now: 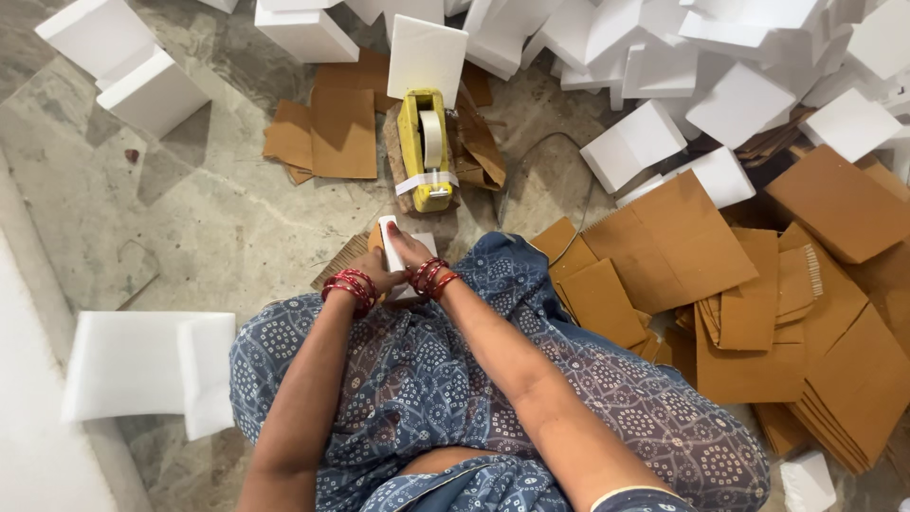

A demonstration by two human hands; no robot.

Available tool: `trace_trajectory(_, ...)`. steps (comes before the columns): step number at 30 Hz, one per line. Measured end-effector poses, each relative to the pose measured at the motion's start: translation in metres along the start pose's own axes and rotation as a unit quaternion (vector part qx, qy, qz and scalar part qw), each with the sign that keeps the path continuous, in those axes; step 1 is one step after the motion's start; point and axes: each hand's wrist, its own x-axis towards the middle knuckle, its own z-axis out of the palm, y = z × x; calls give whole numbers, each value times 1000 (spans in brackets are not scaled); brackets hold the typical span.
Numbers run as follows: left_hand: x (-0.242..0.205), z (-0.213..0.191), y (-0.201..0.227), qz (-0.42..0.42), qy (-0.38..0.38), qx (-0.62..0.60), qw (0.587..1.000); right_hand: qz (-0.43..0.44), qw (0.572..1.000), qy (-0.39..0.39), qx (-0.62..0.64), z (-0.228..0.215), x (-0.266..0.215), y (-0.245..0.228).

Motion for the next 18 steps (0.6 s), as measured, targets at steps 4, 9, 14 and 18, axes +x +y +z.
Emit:
trace_trajectory(4, 15, 29, 2, 3, 101, 27, 994, 62, 982, -76, 160, -14, -17, -4)
trace_trajectory(9, 16, 50, 15, -42, 176, -141, 973, 58, 975, -97, 189, -12, -29, 3)
trace_trajectory(14, -3, 18, 16, -100, 166, -51, 980, 16, 955, -3, -296, -39, -25, 6)
trace_trajectory(18, -20, 12, 15, -53, 199, 2, 979, -234, 782, 193, -545, -74, -33, 21)
